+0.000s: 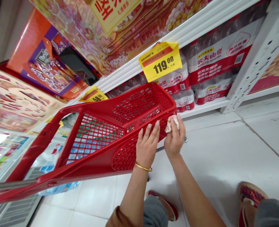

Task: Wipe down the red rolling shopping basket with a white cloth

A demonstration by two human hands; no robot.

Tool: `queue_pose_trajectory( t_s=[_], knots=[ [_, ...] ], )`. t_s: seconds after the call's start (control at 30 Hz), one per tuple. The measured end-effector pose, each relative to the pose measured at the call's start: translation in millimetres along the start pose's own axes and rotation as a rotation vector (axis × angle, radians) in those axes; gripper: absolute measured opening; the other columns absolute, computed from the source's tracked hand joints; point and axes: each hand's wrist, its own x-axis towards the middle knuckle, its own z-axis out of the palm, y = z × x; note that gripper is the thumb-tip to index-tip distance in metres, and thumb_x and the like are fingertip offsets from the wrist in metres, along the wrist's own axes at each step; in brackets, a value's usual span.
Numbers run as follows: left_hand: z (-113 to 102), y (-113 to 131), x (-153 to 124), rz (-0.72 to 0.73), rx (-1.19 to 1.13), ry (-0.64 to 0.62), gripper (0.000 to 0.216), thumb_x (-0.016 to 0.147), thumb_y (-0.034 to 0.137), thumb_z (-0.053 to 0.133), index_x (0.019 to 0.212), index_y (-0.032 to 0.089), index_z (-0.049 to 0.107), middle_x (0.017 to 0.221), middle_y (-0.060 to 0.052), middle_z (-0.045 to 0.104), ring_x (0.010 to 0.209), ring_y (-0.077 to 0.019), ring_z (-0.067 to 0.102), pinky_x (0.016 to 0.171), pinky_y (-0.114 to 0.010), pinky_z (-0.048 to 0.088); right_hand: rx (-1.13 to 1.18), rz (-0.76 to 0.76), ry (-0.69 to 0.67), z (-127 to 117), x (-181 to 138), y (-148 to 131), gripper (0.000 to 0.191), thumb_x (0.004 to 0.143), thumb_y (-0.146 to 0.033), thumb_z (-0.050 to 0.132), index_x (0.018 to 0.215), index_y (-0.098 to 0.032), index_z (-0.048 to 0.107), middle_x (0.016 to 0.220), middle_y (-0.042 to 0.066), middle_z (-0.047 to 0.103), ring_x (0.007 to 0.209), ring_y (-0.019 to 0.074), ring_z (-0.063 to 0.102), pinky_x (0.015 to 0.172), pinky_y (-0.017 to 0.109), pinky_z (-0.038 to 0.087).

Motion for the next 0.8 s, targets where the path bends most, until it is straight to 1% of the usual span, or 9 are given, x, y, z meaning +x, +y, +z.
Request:
queue_pose_trajectory(
  t_s=[0.07, 0.13, 0.2, 0.27, 0.33, 0.47, 0.53, 0.63, 0.8],
  knots=[
    [1.6, -0.1, -1.9, 0.0, -0.017, 0.015, 0.054, 0.089, 0.007, 0.042, 0.142, 0.018, 0.044, 0.151, 0.0, 0.036, 0.146, -0.0161, 0.002, 0.122, -0.038, -0.003, 0.05, -0.054, -0.021, -0.7, 17.4, -8.8, 0.05, 0.097, -0.016, 0.043, 0.144, -0.031, 0.04, 0.144, 0.009, 0.045, 0.138, 0.0274, 0.04, 0.11, 0.052, 0.042],
    [4.2, 0.3, -4.1, 0.0, -0.043, 0.049, 0.054, 0.089, 0.007, 0.043, 0.142, 0.019, 0.045, 0.15, -0.001, 0.036, 0.146, -0.0162, 0.004, 0.123, -0.037, 0.002, 0.063, -0.118, -0.1, -0.6, 32.1, -15.3, 0.046, 0.097, -0.02, 0.045, 0.141, -0.033, 0.044, 0.141, 0.006, 0.049, 0.141, 0.0262, 0.035, 0.113, 0.05, 0.04],
    [7.0, 1.8, -5.7, -0.022, -0.061, 0.083, 0.058, 0.088, 0.006, 0.043, 0.144, 0.019, 0.041, 0.151, -0.003, 0.036, 0.146, -0.0154, 0.005, 0.123, -0.036, 0.004, 0.057, -0.158, -0.172, -0.3, 41.0, -17.4, 0.041, 0.097, -0.024, 0.046, 0.137, -0.033, 0.05, 0.137, 0.004, 0.053, 0.142, 0.0244, 0.033, 0.114, 0.047, 0.039],
    [8.4, 4.3, -5.9, -0.074, -0.064, 0.109, 0.063, 0.087, 0.004, 0.041, 0.148, 0.018, 0.032, 0.152, -0.004, 0.033, 0.145, -0.0142, 0.003, 0.122, -0.036, 0.0, 0.053, -0.172, -0.204, -0.8, 44.9, -14.9, 0.038, 0.097, -0.024, 0.045, 0.133, -0.032, 0.055, 0.133, 0.004, 0.056, 0.141, 0.0235, 0.034, 0.114, 0.046, 0.04],
    [7.5, 6.9, -4.5, -0.149, -0.055, 0.12, 0.068, 0.087, 0.004, 0.04, 0.151, 0.016, 0.02, 0.154, -0.007, 0.026, 0.145, -0.0149, -0.002, 0.121, -0.038, -0.004, 0.049, -0.165, -0.203, -2.6, 46.7, -9.1, 0.038, 0.098, -0.019, 0.042, 0.132, -0.03, 0.056, 0.131, 0.004, 0.057, 0.14, 0.0239, 0.036, 0.114, 0.047, 0.04],
    [0.8, 10.0, -0.2, -0.318, -0.022, 0.107, 0.081, 0.088, 0.015, 0.052, 0.151, 0.011, 0.002, 0.156, -0.012, 0.005, 0.145, -0.024, -0.011, 0.12, -0.05, -0.004, 0.005, -0.111, -0.153, -7.7, 52.7, 3.2, 0.044, 0.098, -0.013, 0.036, 0.134, -0.029, 0.054, 0.132, 0.006, 0.056, 0.138, 0.0251, 0.037, 0.113, 0.052, 0.037],
    [-2.0, 10.3, 1.2, -0.366, -0.019, 0.099, 0.088, 0.088, 0.021, 0.057, 0.151, 0.01, -0.003, 0.156, -0.014, 0.0, 0.144, -0.0281, -0.012, 0.119, -0.056, -0.002, 0.001, -0.09, -0.148, -9.7, 57.0, 5.1, 0.044, 0.098, -0.013, 0.036, 0.133, -0.029, 0.055, 0.132, 0.007, 0.056, 0.138, 0.0253, 0.038, 0.113, 0.053, 0.036],
    [-3.2, 10.6, 2.4, -0.368, -0.032, 0.093, 0.088, 0.088, 0.02, 0.056, 0.151, 0.009, -0.004, 0.156, -0.017, 0.003, 0.145, -0.0284, -0.011, 0.119, -0.057, -0.001, 0.031, -0.079, -0.187, -11.3, 62.4, -1.1, 0.043, 0.098, -0.014, 0.036, 0.132, -0.029, 0.055, 0.131, 0.007, 0.057, 0.135, 0.0247, 0.042, 0.112, 0.052, 0.037],
    [-2.6, 13.0, 5.0, -0.379, -0.072, 0.117, 0.076, 0.091, 0.013, 0.047, 0.152, 0.007, 0.002, 0.156, -0.02, 0.017, 0.146, -0.0269, -0.004, 0.119, -0.056, 0.001, 0.111, -0.139, -0.316, -9.7, 61.8, -29.1, 0.04, 0.098, -0.017, 0.037, 0.13, -0.028, 0.058, 0.125, 0.007, 0.062, 0.131, 0.024, 0.046, 0.112, 0.052, 0.038]
  ],
)
